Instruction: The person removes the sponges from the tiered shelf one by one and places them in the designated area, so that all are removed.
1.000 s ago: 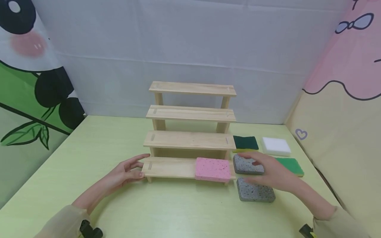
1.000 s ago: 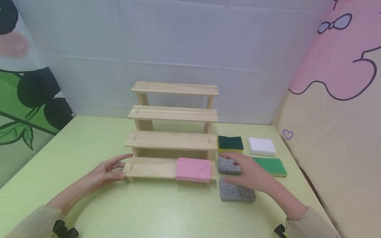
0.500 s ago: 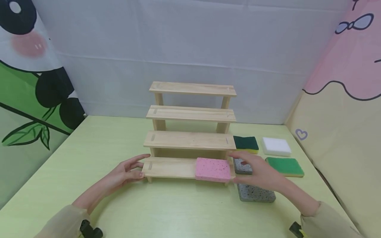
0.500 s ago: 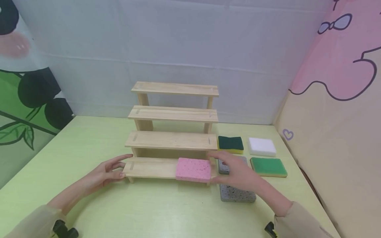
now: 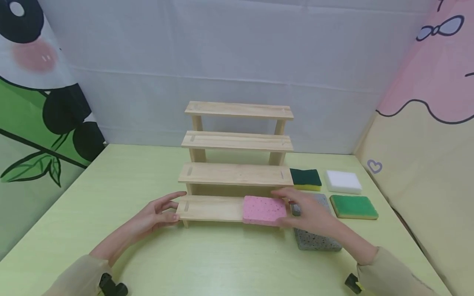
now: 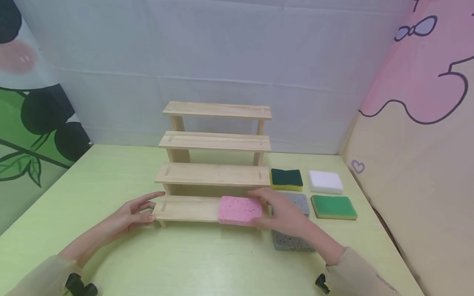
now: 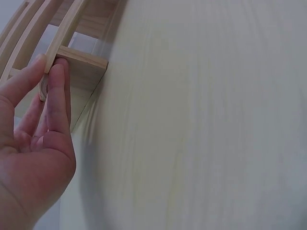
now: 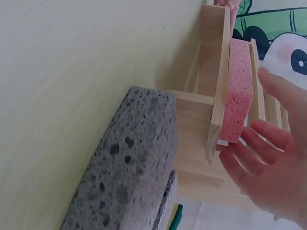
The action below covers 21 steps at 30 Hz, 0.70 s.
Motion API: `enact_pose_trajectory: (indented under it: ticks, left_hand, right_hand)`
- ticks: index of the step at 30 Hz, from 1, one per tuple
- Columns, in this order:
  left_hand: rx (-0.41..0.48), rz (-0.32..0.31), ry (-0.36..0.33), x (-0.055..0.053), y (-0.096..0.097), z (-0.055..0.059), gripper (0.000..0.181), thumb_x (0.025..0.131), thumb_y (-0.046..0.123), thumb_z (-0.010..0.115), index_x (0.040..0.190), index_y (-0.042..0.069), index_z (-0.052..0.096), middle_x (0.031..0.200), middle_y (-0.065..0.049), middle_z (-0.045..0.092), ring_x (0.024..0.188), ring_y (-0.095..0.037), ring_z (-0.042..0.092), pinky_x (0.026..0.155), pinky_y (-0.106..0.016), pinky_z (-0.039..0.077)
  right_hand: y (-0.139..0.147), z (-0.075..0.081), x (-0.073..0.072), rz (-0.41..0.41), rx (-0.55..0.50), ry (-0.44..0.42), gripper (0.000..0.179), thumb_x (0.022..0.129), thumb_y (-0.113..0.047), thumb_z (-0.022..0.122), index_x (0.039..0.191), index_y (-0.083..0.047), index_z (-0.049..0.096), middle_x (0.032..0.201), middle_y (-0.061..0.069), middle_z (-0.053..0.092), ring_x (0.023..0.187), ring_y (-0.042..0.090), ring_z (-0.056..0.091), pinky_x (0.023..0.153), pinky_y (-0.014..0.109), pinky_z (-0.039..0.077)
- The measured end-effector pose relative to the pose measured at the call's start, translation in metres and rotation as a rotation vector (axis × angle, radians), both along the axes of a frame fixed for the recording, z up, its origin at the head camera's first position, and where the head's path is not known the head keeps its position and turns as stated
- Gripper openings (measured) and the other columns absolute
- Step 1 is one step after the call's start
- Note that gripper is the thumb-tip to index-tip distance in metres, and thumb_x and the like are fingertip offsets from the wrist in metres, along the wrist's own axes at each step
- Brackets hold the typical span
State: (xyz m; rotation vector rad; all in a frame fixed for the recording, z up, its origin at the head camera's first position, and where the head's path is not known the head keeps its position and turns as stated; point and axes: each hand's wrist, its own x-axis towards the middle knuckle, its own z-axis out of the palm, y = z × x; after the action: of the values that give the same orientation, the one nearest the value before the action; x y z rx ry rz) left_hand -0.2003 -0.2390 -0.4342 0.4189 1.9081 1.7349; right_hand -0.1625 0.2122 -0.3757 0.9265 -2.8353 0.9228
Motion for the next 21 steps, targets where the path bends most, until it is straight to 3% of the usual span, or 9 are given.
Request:
enact_pose_trajectory:
  ticks: [4,7,12,16,19,21]
  left_hand:
    - [-0.008,0.002,0.005,0.0000,0.0004,0.0010,0.072,0.097,0.011,0.059,0.158,0.010,0.019,0.122,0.002,0.063,0.109,-0.010,0.065,0.093,-0.024,0.055]
    - [-0.017,0.004,0.009,-0.0004,0.0007,0.0011,0.072,0.097,0.011,0.059,0.158,0.011,0.019,0.123,0.001,0.062,0.109,-0.010,0.065,0.094,-0.024,0.055]
    - [-0.026,0.016,0.004,-0.0010,0.0004,0.0003,0.072,0.097,0.011,0.060,0.157,0.013,0.021,0.123,0.001,0.063,0.109,-0.010,0.066,0.094,-0.025,0.055]
    - [-0.022,0.023,0.003,0.0000,0.0002,0.0004,0.072,0.096,0.010,0.060,0.157,0.013,0.021,0.122,0.001,0.063,0.108,-0.010,0.066,0.094,-0.025,0.055]
    - [-0.020,0.019,0.007,0.0005,0.0001,0.0008,0.072,0.097,0.010,0.060,0.157,0.013,0.021,0.122,0.001,0.063,0.108,-0.010,0.066,0.094,-0.025,0.055]
    - [-0.018,0.018,0.006,0.0006,0.0001,0.0010,0.072,0.097,0.010,0.060,0.157,0.013,0.021,0.122,0.001,0.063,0.108,-0.010,0.066,0.093,-0.025,0.055]
  right_hand:
    - [-0.0048,-0.0018,-0.0015,0.016,0.002,-0.011,0.067,0.080,-0.029,0.082,0.139,-0.012,0.054,0.126,-0.002,0.061,0.081,0.016,0.056,0.068,0.026,0.050]
    - [-0.0068,-0.0023,-0.0011,0.005,0.022,-0.009,0.069,0.079,-0.033,0.082,0.139,-0.013,0.054,0.124,-0.003,0.061,0.078,0.016,0.054,0.066,0.022,0.047]
    - [-0.0092,-0.0042,-0.0003,-0.035,0.084,0.010,0.071,0.077,-0.036,0.084,0.139,-0.016,0.055,0.131,-0.003,0.061,0.093,0.013,0.055,0.078,0.027,0.047]
    - [-0.0100,-0.0051,0.0006,-0.050,0.089,0.000,0.069,0.077,-0.033,0.085,0.138,-0.018,0.056,0.137,0.001,0.061,0.122,0.024,0.058,0.100,0.048,0.050]
    - [-0.0101,-0.0053,0.0005,-0.050,0.085,-0.007,0.068,0.076,-0.032,0.085,0.137,-0.019,0.057,0.138,0.001,0.061,0.128,0.027,0.056,0.103,0.053,0.047]
    - [-0.0105,-0.0052,0.0002,-0.049,0.091,-0.003,0.068,0.076,-0.032,0.085,0.137,-0.020,0.057,0.135,-0.001,0.062,0.121,0.021,0.058,0.099,0.047,0.050]
